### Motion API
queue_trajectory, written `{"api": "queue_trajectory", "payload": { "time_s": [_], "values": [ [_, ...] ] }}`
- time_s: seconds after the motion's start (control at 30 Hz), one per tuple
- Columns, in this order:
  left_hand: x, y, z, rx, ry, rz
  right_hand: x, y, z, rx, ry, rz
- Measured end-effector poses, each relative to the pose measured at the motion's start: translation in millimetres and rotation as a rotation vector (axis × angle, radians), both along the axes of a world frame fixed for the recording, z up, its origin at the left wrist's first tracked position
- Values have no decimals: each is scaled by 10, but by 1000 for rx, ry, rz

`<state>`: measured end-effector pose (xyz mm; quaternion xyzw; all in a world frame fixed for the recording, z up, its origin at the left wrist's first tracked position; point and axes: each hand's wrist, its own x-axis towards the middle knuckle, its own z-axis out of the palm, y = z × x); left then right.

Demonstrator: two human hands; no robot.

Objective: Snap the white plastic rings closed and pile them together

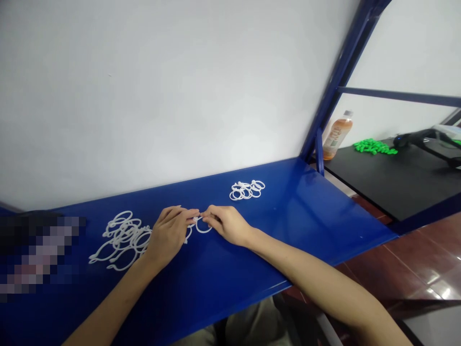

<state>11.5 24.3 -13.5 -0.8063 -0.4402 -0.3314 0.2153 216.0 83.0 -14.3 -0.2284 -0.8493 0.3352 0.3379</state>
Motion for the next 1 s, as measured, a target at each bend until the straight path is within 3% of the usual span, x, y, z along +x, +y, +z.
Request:
{"api": "queue_trajectory", "payload": {
  "time_s": [0.27, 0.4, 0.5, 0.6, 0.67, 0.73, 0.8, 0.9, 1.0],
  "values": [
    [-14, -21, 12, 61, 24, -34, 52, -55, 106, -10, -26, 91],
    [-38, -12, 5, 11, 36, -46, 79, -6, 102, 118, -64, 153],
    [-42, 11, 4, -80, -6, 55, 103, 109, 96, 231, -59, 124],
    [-75, 16, 22, -268, 13, 221, 196, 357, 82, 339, 22, -83],
    [-126, 3, 34, -391, 49, 297, 329, 596, 55, 355, 58, -341],
    [-188, -16, 28, -465, 80, 323, 509, 849, 12, 301, 29, -607],
    [-240, -28, 1, -494, 112, 319, 693, 1064, -40, 155, -54, -823],
    [-269, -27, -53, -482, 150, 307, 877, 1246, -121, 60, -91, -910],
    [-250, -18, -77, -449, 136, 280, 912, 1287, -185, 14, -128, -885]
  ]
}}
